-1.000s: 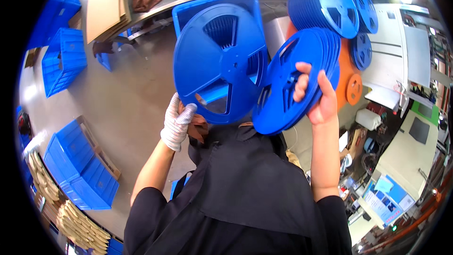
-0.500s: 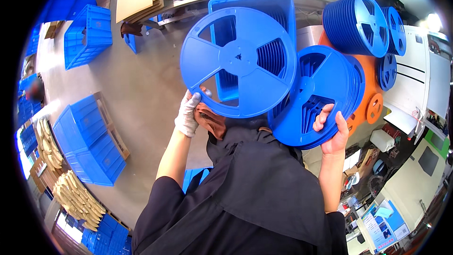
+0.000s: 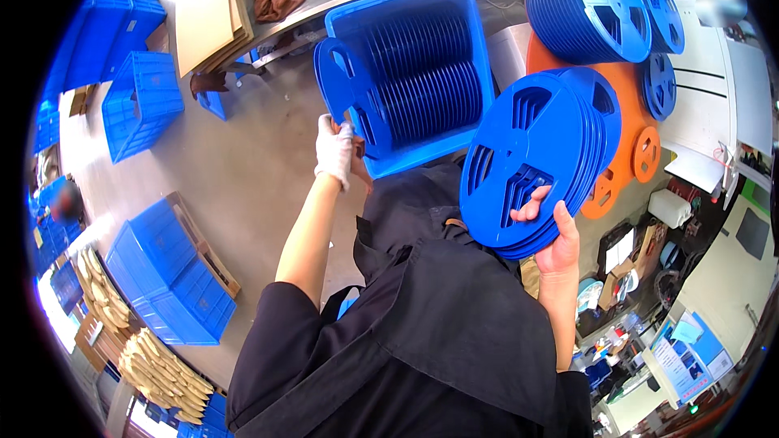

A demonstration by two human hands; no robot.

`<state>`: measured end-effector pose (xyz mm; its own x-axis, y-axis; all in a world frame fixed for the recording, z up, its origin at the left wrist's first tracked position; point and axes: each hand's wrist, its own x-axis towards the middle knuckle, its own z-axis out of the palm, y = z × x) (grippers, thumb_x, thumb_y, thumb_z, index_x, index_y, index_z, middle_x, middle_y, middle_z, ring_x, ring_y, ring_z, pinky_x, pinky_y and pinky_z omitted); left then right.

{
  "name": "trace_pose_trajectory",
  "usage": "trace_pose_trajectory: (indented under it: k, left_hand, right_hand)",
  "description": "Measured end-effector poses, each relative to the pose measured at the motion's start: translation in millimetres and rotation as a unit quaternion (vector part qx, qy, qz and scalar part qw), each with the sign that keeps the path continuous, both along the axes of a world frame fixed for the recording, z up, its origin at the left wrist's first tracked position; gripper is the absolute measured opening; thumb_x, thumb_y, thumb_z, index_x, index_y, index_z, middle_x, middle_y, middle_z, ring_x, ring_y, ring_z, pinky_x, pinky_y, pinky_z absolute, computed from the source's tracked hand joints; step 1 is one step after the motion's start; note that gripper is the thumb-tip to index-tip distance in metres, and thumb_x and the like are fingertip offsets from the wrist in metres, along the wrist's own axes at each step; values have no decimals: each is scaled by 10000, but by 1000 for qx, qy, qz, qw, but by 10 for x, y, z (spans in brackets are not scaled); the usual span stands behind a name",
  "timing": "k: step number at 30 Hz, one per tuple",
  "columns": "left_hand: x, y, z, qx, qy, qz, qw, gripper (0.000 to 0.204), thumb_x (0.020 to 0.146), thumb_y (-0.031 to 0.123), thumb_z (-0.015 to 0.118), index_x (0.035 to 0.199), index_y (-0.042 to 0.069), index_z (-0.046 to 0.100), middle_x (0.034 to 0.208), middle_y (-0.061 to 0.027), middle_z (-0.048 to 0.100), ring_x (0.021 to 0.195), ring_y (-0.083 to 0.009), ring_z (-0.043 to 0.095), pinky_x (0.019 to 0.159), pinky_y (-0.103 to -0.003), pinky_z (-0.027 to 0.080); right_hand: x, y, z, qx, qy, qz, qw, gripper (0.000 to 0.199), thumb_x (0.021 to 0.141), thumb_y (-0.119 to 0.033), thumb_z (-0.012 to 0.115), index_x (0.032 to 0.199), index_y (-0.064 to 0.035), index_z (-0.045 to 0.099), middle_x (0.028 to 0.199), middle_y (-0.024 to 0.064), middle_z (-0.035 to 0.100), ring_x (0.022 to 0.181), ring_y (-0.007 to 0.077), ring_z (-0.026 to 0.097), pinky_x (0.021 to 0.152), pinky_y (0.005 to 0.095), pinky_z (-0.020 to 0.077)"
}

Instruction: The person cleans a machine component, then uses a vacuum hose to empty a bag of blue pellets into a hopper. They then walk to a table and wipe multiple blue plastic spools with a cloth, stacking them in a blue bin.

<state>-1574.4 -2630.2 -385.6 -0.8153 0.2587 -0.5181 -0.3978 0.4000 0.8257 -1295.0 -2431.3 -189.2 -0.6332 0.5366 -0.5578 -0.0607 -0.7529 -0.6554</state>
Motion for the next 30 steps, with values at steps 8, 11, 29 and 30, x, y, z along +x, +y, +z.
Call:
trace_pose_trajectory:
  k: [8,11,29,30]
  left_hand:
    - [-347,537,-633,-54,-36,53,996,229,898,123,515,1100,83,414,694,-94,562,508,-155,547,440,-310,442]
    - [-431,715,-646,-79,-21,22,996,245,893,117,519,1115,78,421,737,-98,569,517,-163,560,451,-315,455]
    - [79,127,-413,63,-87,-103,989,429,873,76,587,1280,29,463,1141,-108,567,1037,-194,581,848,-324,506]
    - [160,22,-560,72,2,-112,991,433,876,77,593,1286,25,464,1155,-108,563,1052,-195,574,869,-319,496]
  right_hand:
    - [-8,-118,27,51,-140,-85,985,383,894,-306,603,1091,19,559,929,170,665,820,249,665,761,369,548]
    - [90,-152,-31,52,-124,-101,986,378,899,-315,597,1074,18,560,894,159,657,776,238,656,721,361,552]
    - [566,304,175,6,207,-136,969,493,868,-562,556,907,-78,468,543,-59,341,454,51,312,464,217,275]
    - [576,340,175,-11,231,-134,964,480,869,-552,564,899,-83,466,537,-64,341,445,47,313,455,213,271]
